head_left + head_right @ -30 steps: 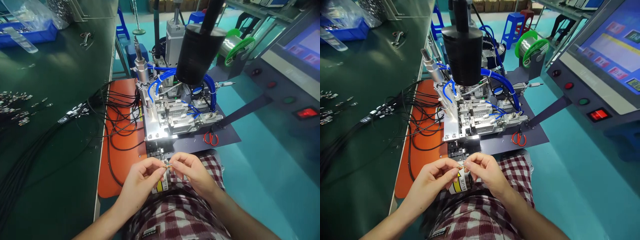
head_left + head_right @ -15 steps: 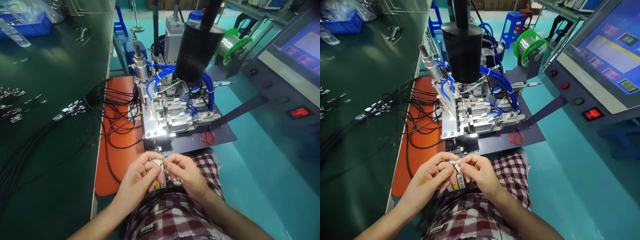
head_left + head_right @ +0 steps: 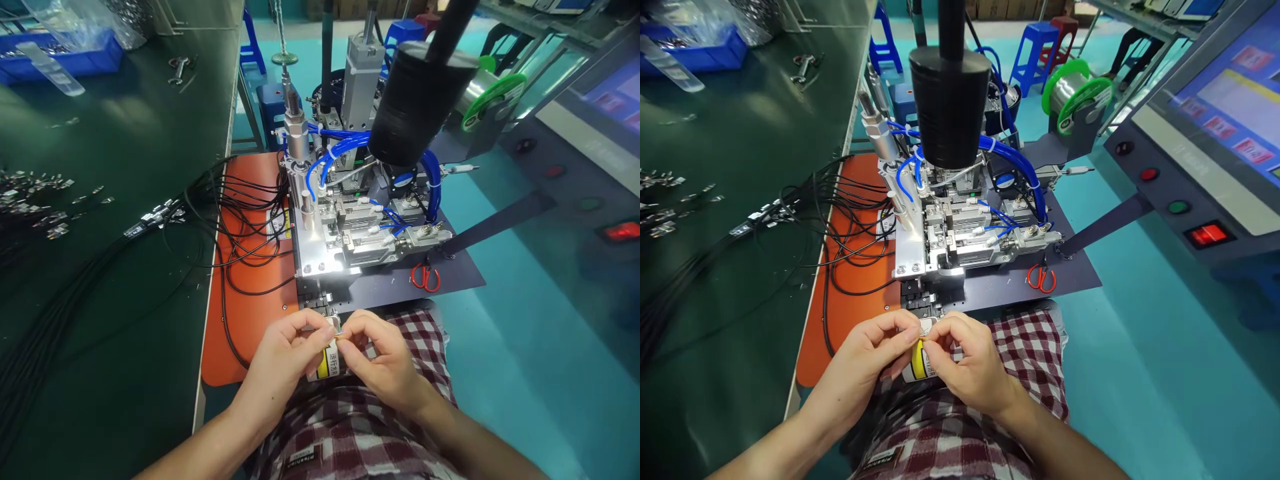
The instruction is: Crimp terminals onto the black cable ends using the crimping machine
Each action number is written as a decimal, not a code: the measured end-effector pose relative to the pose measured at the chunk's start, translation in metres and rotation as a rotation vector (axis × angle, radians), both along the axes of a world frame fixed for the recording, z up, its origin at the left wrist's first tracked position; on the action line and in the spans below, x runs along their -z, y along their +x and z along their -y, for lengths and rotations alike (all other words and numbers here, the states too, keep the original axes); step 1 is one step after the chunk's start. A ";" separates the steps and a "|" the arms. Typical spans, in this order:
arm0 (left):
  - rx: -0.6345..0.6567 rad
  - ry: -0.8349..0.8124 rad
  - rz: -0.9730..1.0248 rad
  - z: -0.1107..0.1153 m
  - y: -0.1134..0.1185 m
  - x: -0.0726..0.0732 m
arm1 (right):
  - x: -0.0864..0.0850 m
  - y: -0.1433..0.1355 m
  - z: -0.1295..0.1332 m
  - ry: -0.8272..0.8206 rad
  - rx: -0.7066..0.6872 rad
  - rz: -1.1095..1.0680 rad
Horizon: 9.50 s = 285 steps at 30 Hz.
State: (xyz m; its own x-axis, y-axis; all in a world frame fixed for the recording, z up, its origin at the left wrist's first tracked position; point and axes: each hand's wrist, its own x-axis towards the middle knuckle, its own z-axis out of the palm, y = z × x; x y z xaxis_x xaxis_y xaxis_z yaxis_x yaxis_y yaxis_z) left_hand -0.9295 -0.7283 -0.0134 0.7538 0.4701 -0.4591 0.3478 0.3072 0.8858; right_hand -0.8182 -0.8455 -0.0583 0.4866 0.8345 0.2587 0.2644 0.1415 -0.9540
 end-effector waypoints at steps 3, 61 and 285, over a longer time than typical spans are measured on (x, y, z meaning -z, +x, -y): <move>-0.019 0.029 0.012 0.000 0.001 0.000 | 0.002 0.002 -0.004 -0.004 -0.024 -0.033; 0.124 0.238 0.022 -0.005 -0.002 -0.003 | -0.001 0.022 -0.003 -0.109 -0.207 -0.651; 0.522 1.632 0.150 -0.053 0.004 0.040 | 0.031 0.026 -0.041 -0.207 0.193 0.036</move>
State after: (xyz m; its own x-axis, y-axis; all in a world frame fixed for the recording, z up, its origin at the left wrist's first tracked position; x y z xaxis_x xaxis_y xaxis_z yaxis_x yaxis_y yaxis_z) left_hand -0.9256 -0.6755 -0.0532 0.9552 0.0534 0.2909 0.0019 -0.9846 0.1745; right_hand -0.7919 -0.8044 -0.0897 0.6351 0.7642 0.1124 0.3022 -0.1120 -0.9466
